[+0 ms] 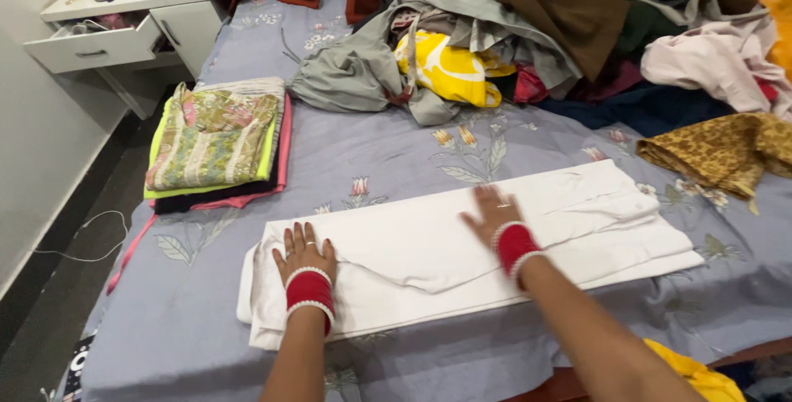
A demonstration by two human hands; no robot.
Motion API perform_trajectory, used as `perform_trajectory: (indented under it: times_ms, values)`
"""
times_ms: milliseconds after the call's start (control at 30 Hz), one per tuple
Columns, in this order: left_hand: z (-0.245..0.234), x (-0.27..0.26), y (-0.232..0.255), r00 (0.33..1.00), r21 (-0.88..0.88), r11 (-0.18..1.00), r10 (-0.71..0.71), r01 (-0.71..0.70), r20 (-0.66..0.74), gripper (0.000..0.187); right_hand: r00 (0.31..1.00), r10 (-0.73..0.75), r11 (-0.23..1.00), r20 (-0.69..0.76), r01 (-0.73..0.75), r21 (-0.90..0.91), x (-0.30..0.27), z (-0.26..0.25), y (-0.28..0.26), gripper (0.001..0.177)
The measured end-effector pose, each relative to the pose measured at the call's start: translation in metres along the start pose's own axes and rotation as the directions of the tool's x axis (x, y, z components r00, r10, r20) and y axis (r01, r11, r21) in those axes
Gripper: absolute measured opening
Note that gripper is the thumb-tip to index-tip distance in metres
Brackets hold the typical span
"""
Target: The person folds a white shirt on a bed by smoothing the fabric, tucking the sleeves inward, and folding the body of the shirt into a square.
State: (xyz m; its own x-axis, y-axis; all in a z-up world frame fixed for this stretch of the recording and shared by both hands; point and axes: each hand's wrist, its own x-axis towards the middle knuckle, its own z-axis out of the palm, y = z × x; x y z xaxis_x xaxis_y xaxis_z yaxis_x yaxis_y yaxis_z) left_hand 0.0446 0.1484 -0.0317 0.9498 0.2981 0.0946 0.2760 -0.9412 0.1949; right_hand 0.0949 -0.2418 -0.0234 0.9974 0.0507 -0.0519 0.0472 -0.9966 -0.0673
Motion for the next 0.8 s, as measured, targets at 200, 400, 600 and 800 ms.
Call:
perform_trajectory:
  times_ms: [200, 400, 600, 800]
  values:
    - [0.0, 0.017, 0.064, 0.975, 0.032, 0.995, -0.104, 0.099, 0.196, 0.082, 0.985, 0.172, 0.981, 0.032, -0.169, -0.091, -0.017, -0.006, 0.052, 0.082]
    - [0.059, -0.014, 0.211, 0.907, -0.044, 0.917, 0.398, -0.396, 0.136, 0.065, 0.967, -0.254, 0.967, 0.004, 0.254, -0.004, -0.029, 0.021, -0.029, 0.068]
    - [0.029, -0.048, 0.223, 0.919, -0.064, 0.935, 0.355, -0.349, 0.173, 0.069, 0.957, -0.288, 0.958, 0.018, 0.288, 0.0, -0.016, 0.006, 0.047, 0.073]
    - [0.01, -0.053, 0.23, 0.93, -0.004, 0.943, 0.328, -0.332, 0.163, 0.074, 0.983, 0.18, 0.974, 0.034, -0.174, -0.144, -0.018, -0.033, 0.211, 0.072]
